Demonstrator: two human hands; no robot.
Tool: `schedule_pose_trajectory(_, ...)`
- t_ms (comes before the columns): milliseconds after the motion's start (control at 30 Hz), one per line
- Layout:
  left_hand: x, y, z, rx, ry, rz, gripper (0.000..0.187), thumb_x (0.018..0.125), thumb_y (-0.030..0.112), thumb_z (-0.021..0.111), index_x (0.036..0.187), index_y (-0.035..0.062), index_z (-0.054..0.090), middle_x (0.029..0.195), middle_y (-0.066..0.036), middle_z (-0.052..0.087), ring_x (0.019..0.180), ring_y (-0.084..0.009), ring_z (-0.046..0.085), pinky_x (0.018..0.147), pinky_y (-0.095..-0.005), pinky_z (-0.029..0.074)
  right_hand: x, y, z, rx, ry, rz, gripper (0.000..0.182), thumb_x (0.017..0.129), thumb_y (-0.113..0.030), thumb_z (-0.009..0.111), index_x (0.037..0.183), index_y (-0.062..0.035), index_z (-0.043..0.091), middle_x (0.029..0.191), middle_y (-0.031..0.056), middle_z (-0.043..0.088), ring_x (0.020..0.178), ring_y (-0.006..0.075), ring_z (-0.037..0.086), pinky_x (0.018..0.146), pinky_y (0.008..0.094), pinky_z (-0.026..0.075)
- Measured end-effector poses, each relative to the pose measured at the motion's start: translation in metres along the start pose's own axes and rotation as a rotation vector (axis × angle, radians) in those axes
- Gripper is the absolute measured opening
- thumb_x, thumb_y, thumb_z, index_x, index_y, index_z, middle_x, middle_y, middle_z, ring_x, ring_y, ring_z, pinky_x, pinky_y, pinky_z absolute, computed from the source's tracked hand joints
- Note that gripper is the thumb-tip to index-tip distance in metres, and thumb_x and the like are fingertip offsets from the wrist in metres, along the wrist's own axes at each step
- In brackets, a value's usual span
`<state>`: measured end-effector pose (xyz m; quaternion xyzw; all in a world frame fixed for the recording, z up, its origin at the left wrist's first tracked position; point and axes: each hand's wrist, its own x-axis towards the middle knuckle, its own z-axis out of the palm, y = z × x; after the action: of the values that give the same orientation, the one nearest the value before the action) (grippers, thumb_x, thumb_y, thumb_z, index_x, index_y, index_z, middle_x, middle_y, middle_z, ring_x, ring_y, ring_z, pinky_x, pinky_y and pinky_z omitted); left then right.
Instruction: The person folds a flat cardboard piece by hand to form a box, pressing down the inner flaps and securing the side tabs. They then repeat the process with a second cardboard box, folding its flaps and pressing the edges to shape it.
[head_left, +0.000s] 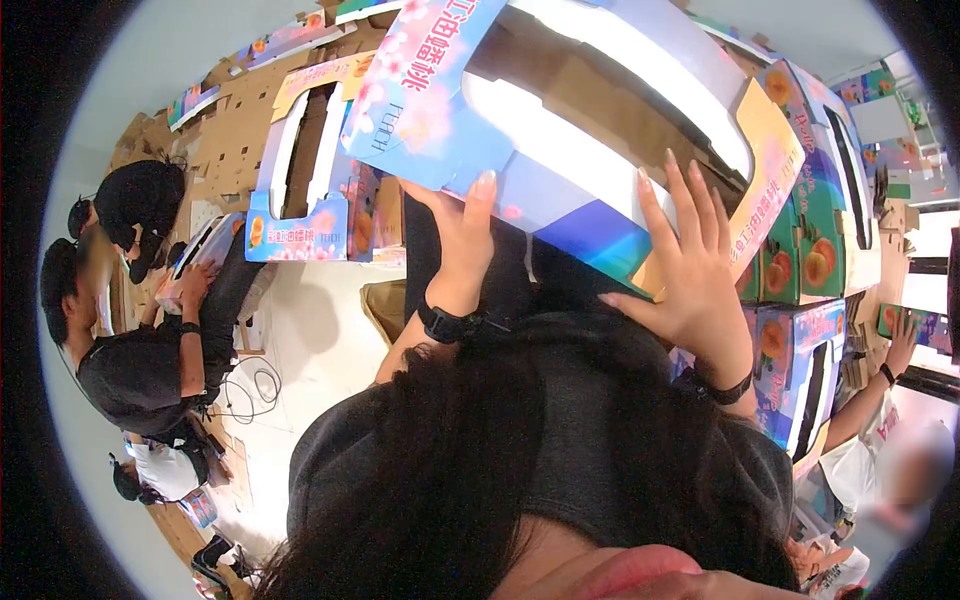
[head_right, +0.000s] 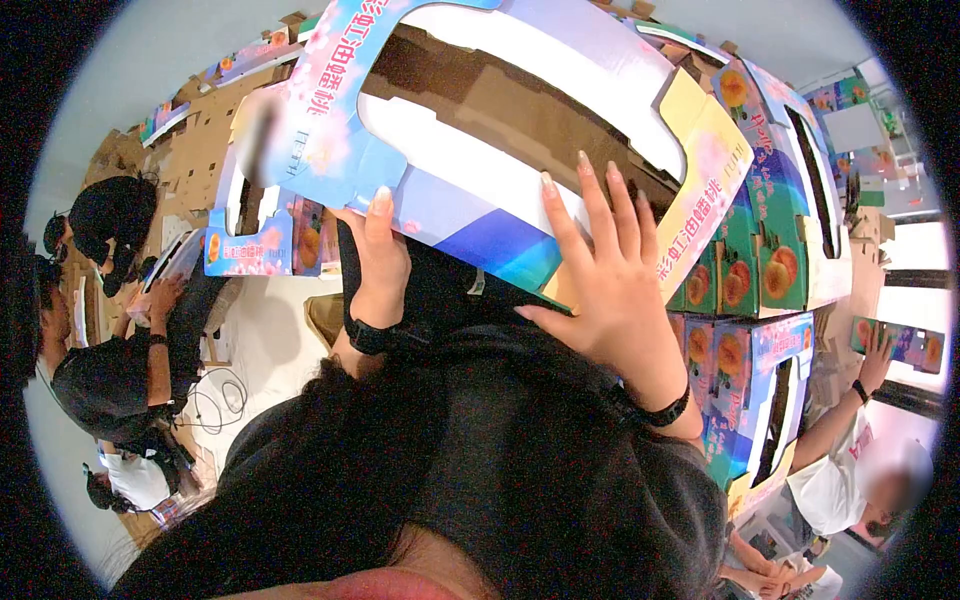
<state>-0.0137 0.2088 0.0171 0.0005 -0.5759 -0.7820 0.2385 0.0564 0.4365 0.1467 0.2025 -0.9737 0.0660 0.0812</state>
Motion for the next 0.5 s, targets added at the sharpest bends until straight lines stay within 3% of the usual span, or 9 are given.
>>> schedule_pose_trajectory(67, 0.001, 0.001, -0.002, -0.008, -0.024, -0.009, 0.086, 0.092, 0.021, 0.063, 0.155, 0.0096, 0.006, 0.147, -0.016, 0.032, 0.132, -0.0246, 0.038, 0.113, -0.0418, 0.032, 0.005, -0.006, 0.001, 0.003, -0.004, -0.004, 0.108, 0.067, -0.043, 0.085, 0.158, -0.0143, 0.035, 0.164, 0.0197, 0.025, 0.151, 0.0436, 0.022, 0.121, 0.0558, 0.021)
schedule_pose_trajectory(200, 0.001, 0.022, 0.005, -0.112, -0.07, -0.092, 0.09, 0.09, 0.014, 0.068, 0.151, 0.0047, 0.002, 0.142, -0.019, 0.031, 0.128, -0.0244, 0.038, 0.113, -0.0437, 0.031, 0.01, -0.016, 0.011, -0.002, 0.074, 0.048, 0.109, 0.065, -0.039, 0.086, 0.158, -0.0172, 0.033, 0.158, 0.0212, 0.033, 0.144, 0.0435, 0.033, 0.118, 0.0595, 0.024)
schedule_pose_trajectory(367, -0.012, -0.001, -0.007, -0.01, -0.098, -0.058, 0.068, 0.098, 0.018, 0.055, 0.151, 0.011, 0.013, 0.141, -0.014, 0.04, 0.126, -0.0244, 0.046, 0.109, -0.0393, 0.038, 0.017, -0.03, 0.015, 0.012, 0.127, 0.021, 0.11, 0.066, -0.033, 0.088, 0.158, -0.0147, 0.032, 0.15, 0.0217, 0.04, 0.135, 0.0418, 0.041, 0.117, 0.0585, 0.025)
schedule_pose_trajectory(500, -0.009, -0.018, -0.006, 0.023, -0.015, 0.013, 0.071, 0.1, 0.019, 0.053, 0.154, 0.0168, 0.007, 0.142, -0.014, 0.04, 0.121, -0.0239, 0.049, 0.105, -0.0404, 0.043, 0.022, -0.03, 0.024, 0.011, 0.18, -0.016, 0.1, 0.065, -0.026, 0.087, 0.154, -0.0177, 0.043, 0.137, 0.0228, 0.047, 0.125, 0.0433, 0.046, 0.113, 0.0541, 0.029)
